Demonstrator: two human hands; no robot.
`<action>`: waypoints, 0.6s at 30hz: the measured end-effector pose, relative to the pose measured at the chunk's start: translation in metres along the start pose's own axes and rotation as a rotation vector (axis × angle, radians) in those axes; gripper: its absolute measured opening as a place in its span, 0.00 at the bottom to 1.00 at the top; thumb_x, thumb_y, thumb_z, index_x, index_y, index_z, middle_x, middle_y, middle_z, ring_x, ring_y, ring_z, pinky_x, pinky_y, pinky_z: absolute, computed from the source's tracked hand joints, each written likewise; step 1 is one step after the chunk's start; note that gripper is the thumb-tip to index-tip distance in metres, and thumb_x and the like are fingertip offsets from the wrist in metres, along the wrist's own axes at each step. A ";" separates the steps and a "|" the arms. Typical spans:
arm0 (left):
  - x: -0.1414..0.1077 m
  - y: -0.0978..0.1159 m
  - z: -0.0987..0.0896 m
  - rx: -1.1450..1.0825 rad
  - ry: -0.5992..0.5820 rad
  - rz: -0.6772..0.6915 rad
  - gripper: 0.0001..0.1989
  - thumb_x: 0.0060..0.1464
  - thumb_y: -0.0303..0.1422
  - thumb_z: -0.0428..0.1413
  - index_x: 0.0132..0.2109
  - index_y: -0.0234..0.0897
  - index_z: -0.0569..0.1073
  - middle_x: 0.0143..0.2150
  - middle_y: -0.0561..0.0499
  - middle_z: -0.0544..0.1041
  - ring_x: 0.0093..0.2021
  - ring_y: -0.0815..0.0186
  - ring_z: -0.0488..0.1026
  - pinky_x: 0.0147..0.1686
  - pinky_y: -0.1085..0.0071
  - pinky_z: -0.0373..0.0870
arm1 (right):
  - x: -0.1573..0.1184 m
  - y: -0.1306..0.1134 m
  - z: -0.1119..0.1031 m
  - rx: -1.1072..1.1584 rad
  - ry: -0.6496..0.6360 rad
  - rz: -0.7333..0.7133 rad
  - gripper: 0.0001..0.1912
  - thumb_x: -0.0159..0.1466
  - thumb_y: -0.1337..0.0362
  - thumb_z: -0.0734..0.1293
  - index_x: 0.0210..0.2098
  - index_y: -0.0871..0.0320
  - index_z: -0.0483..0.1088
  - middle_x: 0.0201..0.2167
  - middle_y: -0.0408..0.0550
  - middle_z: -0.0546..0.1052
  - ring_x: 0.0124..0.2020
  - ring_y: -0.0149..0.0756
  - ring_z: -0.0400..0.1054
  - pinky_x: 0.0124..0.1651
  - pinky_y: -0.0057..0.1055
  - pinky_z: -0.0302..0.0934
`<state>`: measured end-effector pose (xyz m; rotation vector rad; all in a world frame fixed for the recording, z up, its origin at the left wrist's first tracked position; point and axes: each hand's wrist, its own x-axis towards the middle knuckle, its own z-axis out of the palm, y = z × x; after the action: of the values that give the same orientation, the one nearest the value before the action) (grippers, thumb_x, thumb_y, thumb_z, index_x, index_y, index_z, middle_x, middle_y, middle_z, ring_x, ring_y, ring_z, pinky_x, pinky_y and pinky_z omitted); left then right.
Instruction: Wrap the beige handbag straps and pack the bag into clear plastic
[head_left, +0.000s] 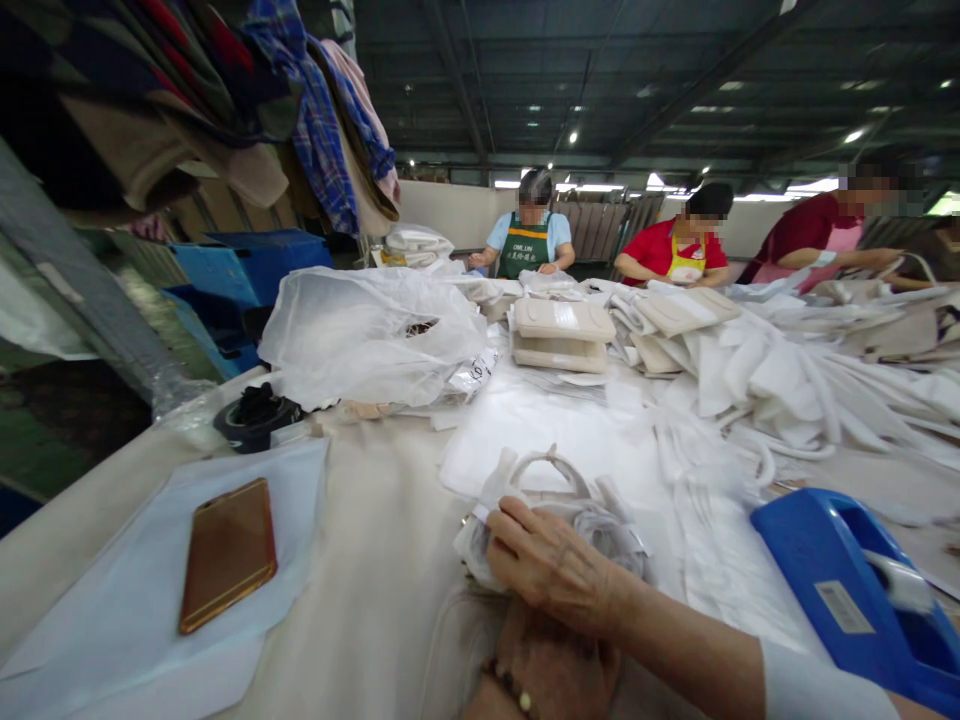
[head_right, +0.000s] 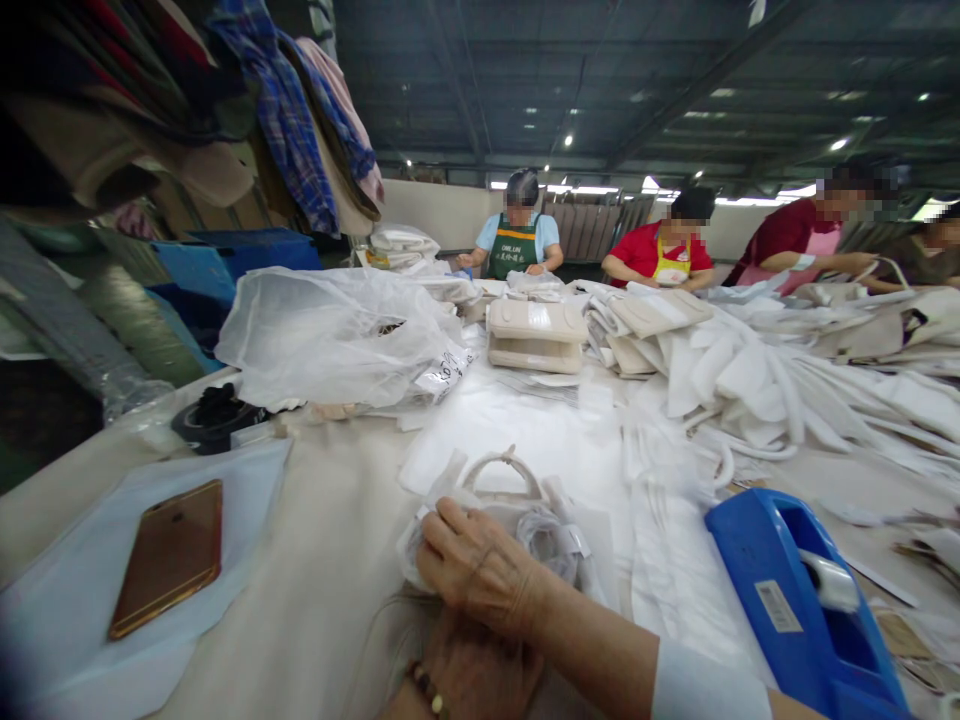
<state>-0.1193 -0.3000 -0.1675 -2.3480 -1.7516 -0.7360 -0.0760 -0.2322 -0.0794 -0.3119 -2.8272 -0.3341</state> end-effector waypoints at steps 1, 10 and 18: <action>0.002 -0.001 -0.003 -0.028 0.011 0.016 0.17 0.58 0.40 0.48 0.47 0.39 0.75 0.40 0.46 0.80 0.33 0.58 0.76 0.36 0.61 0.75 | -0.002 0.002 0.002 0.023 -0.011 0.047 0.05 0.62 0.70 0.63 0.30 0.58 0.67 0.35 0.46 0.71 0.39 0.36 0.64 0.33 0.29 0.62; 0.014 -0.008 -0.023 -0.194 -0.150 0.067 0.24 0.60 0.40 0.44 0.62 0.42 0.57 0.60 0.46 0.67 0.51 0.53 0.69 0.47 0.53 0.70 | 0.008 0.029 0.034 0.103 -0.022 0.572 0.17 0.56 0.81 0.57 0.42 0.65 0.66 0.37 0.55 0.73 0.39 0.40 0.67 0.39 0.33 0.61; 0.013 -0.005 -0.023 -0.101 -0.077 0.059 0.24 0.58 0.38 0.47 0.61 0.38 0.61 0.53 0.43 0.73 0.45 0.54 0.72 0.43 0.55 0.72 | 0.021 0.025 0.035 0.200 -0.126 0.761 0.11 0.56 0.78 0.58 0.34 0.60 0.68 0.32 0.52 0.76 0.33 0.39 0.70 0.31 0.29 0.54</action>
<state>-0.1282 -0.2955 -0.1422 -2.5145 -1.7043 -0.7509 -0.0984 -0.1954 -0.1005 -1.3297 -2.5726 0.1367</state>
